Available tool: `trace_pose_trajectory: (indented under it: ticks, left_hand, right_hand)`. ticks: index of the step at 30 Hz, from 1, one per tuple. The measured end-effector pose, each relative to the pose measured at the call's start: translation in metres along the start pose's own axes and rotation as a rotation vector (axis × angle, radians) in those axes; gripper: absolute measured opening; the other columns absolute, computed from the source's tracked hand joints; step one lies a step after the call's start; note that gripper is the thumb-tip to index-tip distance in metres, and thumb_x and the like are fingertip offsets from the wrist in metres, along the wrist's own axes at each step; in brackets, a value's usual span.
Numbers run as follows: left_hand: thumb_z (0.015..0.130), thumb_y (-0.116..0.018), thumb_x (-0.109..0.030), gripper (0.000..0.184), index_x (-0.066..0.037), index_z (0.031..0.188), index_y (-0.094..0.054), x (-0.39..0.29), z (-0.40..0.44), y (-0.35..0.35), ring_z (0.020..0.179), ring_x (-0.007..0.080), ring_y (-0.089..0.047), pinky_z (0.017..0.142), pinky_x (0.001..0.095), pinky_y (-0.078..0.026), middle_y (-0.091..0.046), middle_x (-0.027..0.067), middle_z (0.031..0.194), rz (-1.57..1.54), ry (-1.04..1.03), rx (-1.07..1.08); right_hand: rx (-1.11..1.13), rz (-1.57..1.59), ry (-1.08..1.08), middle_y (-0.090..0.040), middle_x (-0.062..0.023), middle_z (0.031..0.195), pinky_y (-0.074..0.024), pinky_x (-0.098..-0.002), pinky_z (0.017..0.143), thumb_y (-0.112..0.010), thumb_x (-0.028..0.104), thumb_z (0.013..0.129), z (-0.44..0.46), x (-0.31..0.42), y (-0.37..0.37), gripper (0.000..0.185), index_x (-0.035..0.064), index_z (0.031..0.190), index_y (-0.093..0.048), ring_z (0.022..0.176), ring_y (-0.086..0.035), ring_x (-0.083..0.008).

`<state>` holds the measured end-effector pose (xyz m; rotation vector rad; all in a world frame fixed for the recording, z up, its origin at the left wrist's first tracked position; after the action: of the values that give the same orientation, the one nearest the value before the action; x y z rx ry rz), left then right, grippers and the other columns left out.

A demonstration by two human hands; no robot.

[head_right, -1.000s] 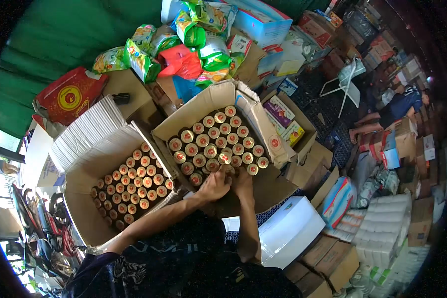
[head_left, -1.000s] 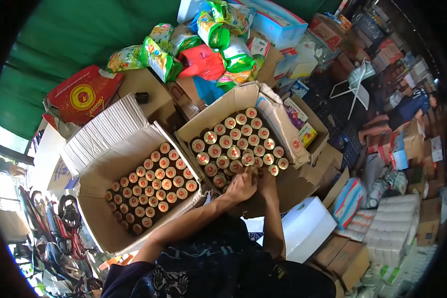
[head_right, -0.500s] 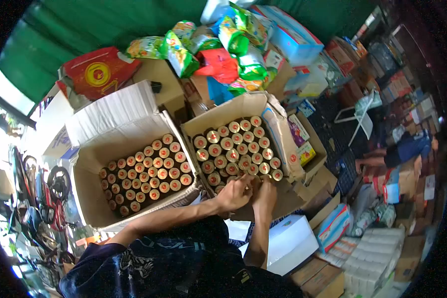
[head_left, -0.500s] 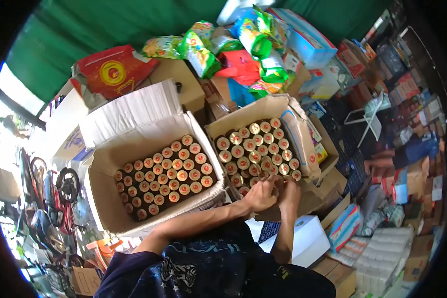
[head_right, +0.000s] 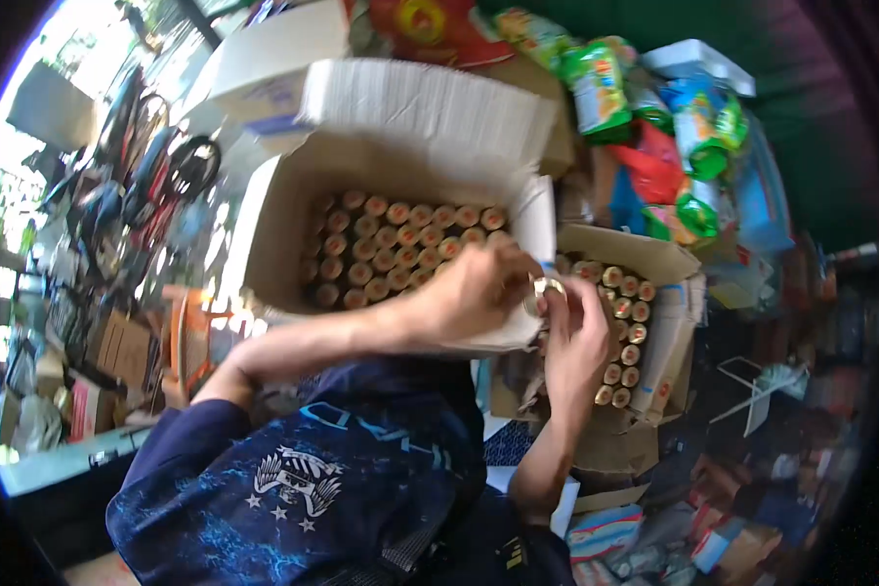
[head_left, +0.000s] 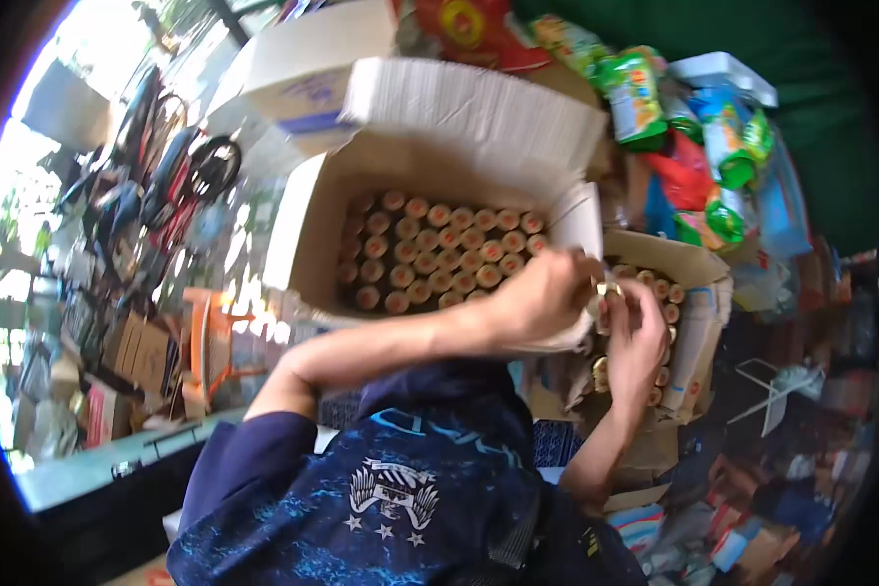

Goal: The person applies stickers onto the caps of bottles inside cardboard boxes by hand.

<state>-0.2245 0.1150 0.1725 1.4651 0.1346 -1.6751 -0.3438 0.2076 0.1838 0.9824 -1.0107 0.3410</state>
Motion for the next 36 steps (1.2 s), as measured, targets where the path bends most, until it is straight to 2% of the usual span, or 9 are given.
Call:
trace_pose_trajectory:
  ticks: [6, 10, 12, 16, 18, 20, 22, 26, 36]
  left_hand:
    - [0.087, -0.062, -0.013, 0.017, 0.002, 0.094, -0.069, 0.07, -0.052, 0.119, 0.063, 0.0205, -0.07, 0.06, 0.0345, -0.054, -0.068, 0.0155, 0.07, 0.322, 0.408, 0.107]
    - [0.086, -0.067, -0.023, 0.026, 0.003, 0.086, -0.069, 0.13, -0.097, 0.165, 0.07, 0.0284, -0.071, 0.064, 0.0378, -0.056, -0.069, 0.0179, 0.074, 0.326, 0.669, 0.16]
    - [0.083, -0.067, -0.024, 0.028, 0.003, 0.083, -0.069, 0.168, -0.113, 0.172, 0.074, 0.0338, -0.07, 0.066, 0.0418, -0.055, -0.068, 0.0206, 0.075, 0.642, 0.593, 0.289]
    - [0.078, -0.068, -0.023, 0.024, 0.001, 0.077, -0.072, 0.194, -0.143, 0.17, 0.076, 0.034, -0.07, 0.068, 0.0431, -0.055, -0.069, 0.0189, 0.077, 0.715, 0.679, 0.57]
    - [0.076, -0.069, -0.019, 0.02, 0.0, 0.079, -0.073, 0.202, -0.156, 0.167, 0.076, 0.0315, -0.07, 0.068, 0.0413, -0.056, -0.071, 0.0165, 0.078, 0.599, 0.889, 0.636]
    - [0.073, -0.071, -0.015, 0.017, 0.0, 0.082, -0.074, 0.22, -0.163, 0.159, 0.079, 0.0305, -0.071, 0.069, 0.0412, -0.056, -0.071, 0.0172, 0.083, 0.697, 0.861, 0.75]
    - [0.069, -0.074, -0.013, 0.019, -0.004, 0.086, -0.075, 0.23, -0.17, 0.155, 0.086, 0.0295, -0.07, 0.071, 0.0414, -0.056, -0.072, 0.0161, 0.089, 0.742, 0.913, 0.842]
    - [0.067, -0.077, -0.014, 0.025, -0.011, 0.092, -0.077, 0.244, -0.184, 0.15, 0.093, 0.028, -0.069, 0.076, 0.0403, -0.055, -0.072, 0.0121, 0.098, 0.722, 1.012, 0.923]
    - [0.07, -0.072, -0.018, 0.019, -0.013, 0.088, -0.078, 0.316, -0.216, 0.124, 0.079, 0.0243, -0.07, 0.067, 0.0384, -0.054, -0.073, 0.0092, 0.09, 0.602, 1.055, 0.74]
  right_hand:
    - [0.473, -0.073, 0.44, -0.064, -0.0149, 0.086, -0.0507, -0.0374, 0.069, -0.07, 0.015, 0.085, 0.037, 0.051, -0.152, 0.017, 0.0029, 0.097, -0.067, 0.08, -0.067, -0.0298]
    - [0.834, 0.009, 0.228, -0.071, -0.0133, 0.085, -0.0535, -0.0361, 0.067, -0.076, 0.031, 0.08, 0.04, 0.026, -0.277, 0.029, 0.0038, 0.089, -0.072, 0.077, -0.07, -0.0249]
    - [0.982, -0.081, 0.157, -0.073, -0.0108, 0.081, -0.0544, -0.0287, 0.069, -0.071, 0.016, 0.086, 0.026, 0.022, -0.321, 0.019, -0.0006, 0.095, -0.069, 0.075, -0.07, -0.0139]
    - [1.253, 0.089, -0.16, -0.068, -0.0039, 0.082, -0.0506, -0.028, 0.063, -0.076, 0.016, 0.082, -0.017, 0.0, -0.38, 0.025, -0.001, 0.098, -0.069, 0.071, -0.063, -0.0113]
    - [1.287, 0.133, -0.288, -0.07, -0.0117, 0.1, -0.0551, -0.0298, 0.069, -0.068, 0.004, 0.084, -0.04, -0.009, -0.401, 0.024, -0.0006, 0.107, -0.066, 0.085, -0.067, -0.0137]
    - [1.362, -0.156, 0.057, -0.067, -0.0136, 0.112, -0.0543, -0.0294, 0.078, -0.07, 0.006, 0.083, -0.054, -0.009, -0.429, 0.04, -0.0001, 0.12, -0.058, 0.093, -0.066, -0.0175]
    - [1.387, -0.317, 0.297, -0.068, -0.0147, 0.113, -0.0532, -0.03, 0.082, -0.074, 0.014, 0.081, -0.065, -0.017, -0.451, 0.045, 0.0002, 0.121, -0.058, 0.096, -0.066, -0.0213]
    - [1.387, -0.315, 0.242, -0.066, -0.0166, 0.118, -0.0518, -0.034, 0.087, -0.088, 0.04, 0.055, -0.069, -0.044, -0.481, 0.079, 0.0017, 0.118, -0.061, 0.108, -0.064, -0.0272]
    - [1.288, -0.266, 0.238, -0.07, -0.0143, 0.108, -0.0529, -0.0343, 0.085, -0.091, 0.03, 0.048, -0.084, -0.083, -0.51, 0.069, 0.0037, 0.108, -0.067, 0.104, -0.066, -0.0219]
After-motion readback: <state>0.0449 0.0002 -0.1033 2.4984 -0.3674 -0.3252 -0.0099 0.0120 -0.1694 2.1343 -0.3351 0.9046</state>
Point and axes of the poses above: each hand's wrist, its own z-axis towards the middle knuckle, its own y-axis out of the back of the hand, x = y × z, the point moved 6 cm from there along z, towards the middle knuckle
